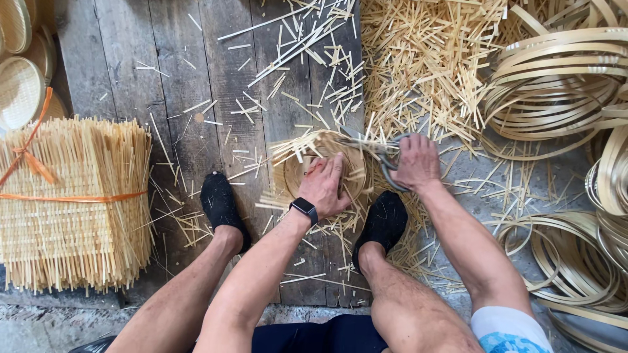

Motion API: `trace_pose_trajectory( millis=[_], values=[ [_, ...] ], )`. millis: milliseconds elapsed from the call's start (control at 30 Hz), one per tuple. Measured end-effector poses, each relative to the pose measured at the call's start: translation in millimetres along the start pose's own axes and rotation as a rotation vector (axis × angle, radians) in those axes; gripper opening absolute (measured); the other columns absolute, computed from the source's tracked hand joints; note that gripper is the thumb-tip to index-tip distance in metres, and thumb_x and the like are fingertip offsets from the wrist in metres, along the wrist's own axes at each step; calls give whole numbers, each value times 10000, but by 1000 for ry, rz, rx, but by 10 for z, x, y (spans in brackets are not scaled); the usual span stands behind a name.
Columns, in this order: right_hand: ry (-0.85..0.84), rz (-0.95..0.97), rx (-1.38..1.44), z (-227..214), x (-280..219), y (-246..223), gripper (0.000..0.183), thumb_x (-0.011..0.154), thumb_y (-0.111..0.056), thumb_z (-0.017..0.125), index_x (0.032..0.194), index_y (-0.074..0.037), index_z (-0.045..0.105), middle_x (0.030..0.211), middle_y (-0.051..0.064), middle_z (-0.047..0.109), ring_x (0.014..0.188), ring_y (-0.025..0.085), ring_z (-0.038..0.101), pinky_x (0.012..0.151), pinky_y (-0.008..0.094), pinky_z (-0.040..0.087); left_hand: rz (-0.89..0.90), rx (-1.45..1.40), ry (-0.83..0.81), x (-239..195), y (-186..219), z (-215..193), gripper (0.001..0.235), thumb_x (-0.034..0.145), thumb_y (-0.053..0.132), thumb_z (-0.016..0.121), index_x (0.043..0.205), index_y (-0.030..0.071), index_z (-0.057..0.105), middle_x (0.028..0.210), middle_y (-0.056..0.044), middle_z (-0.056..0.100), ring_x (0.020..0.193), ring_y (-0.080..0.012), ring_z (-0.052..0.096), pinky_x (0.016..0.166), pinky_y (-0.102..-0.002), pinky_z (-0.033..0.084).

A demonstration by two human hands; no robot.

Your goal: The person weaves thin bamboo strips into a flat mat, then places a circular wooden mold on top and trims the excess strips with shears. The person repeats this process multiple times, stacking the finished circular mats.

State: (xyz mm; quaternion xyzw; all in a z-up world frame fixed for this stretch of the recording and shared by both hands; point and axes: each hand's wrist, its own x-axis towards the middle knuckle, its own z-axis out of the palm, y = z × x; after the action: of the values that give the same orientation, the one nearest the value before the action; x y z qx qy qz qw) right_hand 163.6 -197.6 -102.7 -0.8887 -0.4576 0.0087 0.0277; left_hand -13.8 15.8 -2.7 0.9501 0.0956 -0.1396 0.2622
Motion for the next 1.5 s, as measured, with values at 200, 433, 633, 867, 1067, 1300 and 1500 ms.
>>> trace_pose_trajectory(
  millis=[200,433,633,867,1067,1300,1500],
  values=[
    [-200,19,41,17,63,-20,316,898,-358,727,885,-57,631,872,102,579,723,183,576,565,330,522,189,164,139,-114,-24,-72,1023,720,403,776,1491,-30,262,1414,-260,494,1407,-431,406,1213,-532,268],
    [39,13,-18,-101,-13,-21,613,697,-573,733,911,-4,657,858,147,596,728,249,609,588,372,536,-374,-152,382,-156,-23,50,1243,571,347,955,1528,17,234,1464,-242,414,1343,-434,415,1168,-520,311],
    [-196,49,-49,27,156,-188,381,829,-435,693,900,-69,619,801,83,599,700,208,581,562,315,492,-273,-151,324,-161,-95,-26,1192,527,294,937,1509,51,308,1448,-196,462,1304,-423,454,1144,-497,375],
    [-142,-2,26,86,-41,117,281,903,-332,678,850,-75,575,789,99,559,641,175,538,503,308,476,-82,-146,156,-178,-197,-197,1152,520,230,923,1500,59,341,1433,-185,476,1314,-444,448,1142,-503,384],
    [-167,-6,-47,167,105,-74,224,827,-272,693,764,-110,552,761,57,537,677,184,544,578,343,496,-22,-129,12,-148,-178,-336,1118,502,186,918,1469,82,366,1433,-168,472,1333,-444,418,1157,-504,372],
    [-83,-6,26,48,-37,55,334,767,-385,710,809,-84,571,775,67,506,690,186,485,570,326,441,15,-38,-123,-82,-223,-403,1098,508,92,895,1467,154,365,1489,-94,445,1348,-459,391,1127,-502,405],
    [85,-58,-96,149,139,-157,508,681,-514,722,827,-54,563,749,53,505,648,172,487,556,291,479,77,12,-163,-78,-275,-456,1152,528,98,887,1520,174,307,1532,-108,410,1424,-474,342,1144,-514,408]
  ],
)
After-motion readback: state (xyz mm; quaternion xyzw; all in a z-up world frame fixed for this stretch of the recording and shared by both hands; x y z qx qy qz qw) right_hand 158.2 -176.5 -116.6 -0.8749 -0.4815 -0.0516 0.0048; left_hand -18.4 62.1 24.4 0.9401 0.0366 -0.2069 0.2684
